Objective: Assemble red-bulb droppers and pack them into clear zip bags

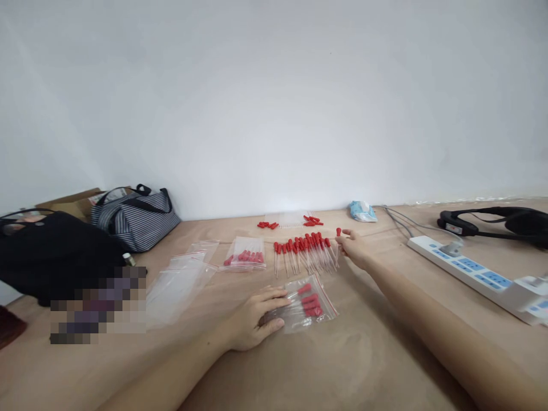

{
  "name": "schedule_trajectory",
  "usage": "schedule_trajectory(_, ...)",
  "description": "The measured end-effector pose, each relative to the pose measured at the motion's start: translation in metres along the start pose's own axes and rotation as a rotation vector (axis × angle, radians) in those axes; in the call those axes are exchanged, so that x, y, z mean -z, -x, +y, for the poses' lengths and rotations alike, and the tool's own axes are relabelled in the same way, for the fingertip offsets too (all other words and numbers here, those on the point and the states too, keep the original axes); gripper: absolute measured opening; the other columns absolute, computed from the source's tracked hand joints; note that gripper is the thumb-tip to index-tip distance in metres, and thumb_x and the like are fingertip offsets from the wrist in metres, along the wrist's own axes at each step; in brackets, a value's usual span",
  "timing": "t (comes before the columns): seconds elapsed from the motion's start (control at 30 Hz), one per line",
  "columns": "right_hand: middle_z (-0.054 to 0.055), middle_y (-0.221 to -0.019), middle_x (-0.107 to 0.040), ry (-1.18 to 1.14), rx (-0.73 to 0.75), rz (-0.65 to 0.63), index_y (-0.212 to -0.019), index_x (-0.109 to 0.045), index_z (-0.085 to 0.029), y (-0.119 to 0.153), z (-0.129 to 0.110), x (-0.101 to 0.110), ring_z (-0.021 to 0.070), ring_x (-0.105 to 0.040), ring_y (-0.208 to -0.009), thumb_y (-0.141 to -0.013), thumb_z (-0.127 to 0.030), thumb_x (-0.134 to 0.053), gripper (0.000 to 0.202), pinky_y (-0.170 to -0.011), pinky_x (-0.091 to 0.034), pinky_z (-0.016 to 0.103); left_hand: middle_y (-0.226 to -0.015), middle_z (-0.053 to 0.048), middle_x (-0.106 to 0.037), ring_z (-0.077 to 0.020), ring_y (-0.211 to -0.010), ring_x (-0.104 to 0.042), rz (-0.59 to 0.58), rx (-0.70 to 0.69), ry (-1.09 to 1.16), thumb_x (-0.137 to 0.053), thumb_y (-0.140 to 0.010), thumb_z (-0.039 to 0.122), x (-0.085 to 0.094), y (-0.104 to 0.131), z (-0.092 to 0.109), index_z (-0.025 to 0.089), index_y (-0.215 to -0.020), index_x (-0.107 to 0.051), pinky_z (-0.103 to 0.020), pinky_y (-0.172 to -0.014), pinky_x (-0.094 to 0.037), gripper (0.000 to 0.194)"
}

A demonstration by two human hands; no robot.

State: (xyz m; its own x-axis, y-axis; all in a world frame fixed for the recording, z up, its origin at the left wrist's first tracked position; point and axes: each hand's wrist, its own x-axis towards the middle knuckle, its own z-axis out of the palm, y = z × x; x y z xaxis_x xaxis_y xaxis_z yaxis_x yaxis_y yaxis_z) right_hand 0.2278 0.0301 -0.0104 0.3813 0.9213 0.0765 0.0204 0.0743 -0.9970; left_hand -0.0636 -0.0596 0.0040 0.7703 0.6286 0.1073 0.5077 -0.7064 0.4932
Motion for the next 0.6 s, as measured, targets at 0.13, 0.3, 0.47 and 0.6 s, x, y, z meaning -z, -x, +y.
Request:
schedule_trajectory(0.13, -0.010, -0.055, -0.043, -0.088, 0.006, -0.087, -0.112, -0.033, -0.020, 0.041, 0.005, 0.007, 0.0089, -0.045, -0.042, -0.063, -0.028, -0.054, 0.053, -0.041, -0.039, 0.021, -0.132, -0.004, -0.043, -0.0238, -0.122, -0.036, -0.019, 0.044, -0.005, -0.047, -0.083, 0.030, -0.001, 0.001, -0.002, 0.026, -0.121, -0.048, -0.045, -0.102, -0.028, 0.038)
schedule_trajectory(0.3, -0.008, -0.066, -0.043, -0.135, 0.077, -0.109, -0.110, -0.032, -0.024, 0.072, 0.011, 0.005, 0.0085, -0.050, -0.049, -0.064, -0.034, -0.056, 0.053, -0.047, -0.046, 0.024, -0.131, -0.005, -0.043, -0.0233, -0.121, -0.038, -0.019, 0.037, -0.004, -0.046, -0.083, 0.030, 0.001, 0.000, 0.000, 0.026, -0.121, -0.048, -0.045, -0.102, -0.027, 0.038)
schedule_trajectory(0.47, -0.008, -0.065, -0.043, -0.158, 0.082, -0.083, -0.106, -0.035, -0.024, 0.079, 0.014, -0.002, 0.0085, -0.050, -0.049, -0.063, -0.038, -0.060, 0.051, -0.047, -0.045, 0.024, -0.131, -0.005, -0.043, -0.0237, -0.121, -0.038, -0.028, 0.048, -0.015, -0.046, -0.084, 0.030, 0.001, 0.000, 0.001, 0.026, -0.121, -0.047, -0.045, -0.101, -0.028, 0.038)
schedule_trajectory(0.6, -0.007, -0.063, -0.047, -0.157, 0.060, -0.180, -0.097, -0.040, -0.022, 0.086, 0.017, -0.007, 0.0083, -0.049, -0.046, -0.061, -0.044, -0.063, 0.048, -0.046, -0.043, 0.024, -0.133, -0.005, -0.041, -0.0256, -0.121, -0.036, -0.001, 0.074, 0.000, -0.047, -0.083, 0.031, 0.000, 0.002, 0.001, 0.026, -0.130, -0.034, -0.045, -0.100, -0.030, 0.049)
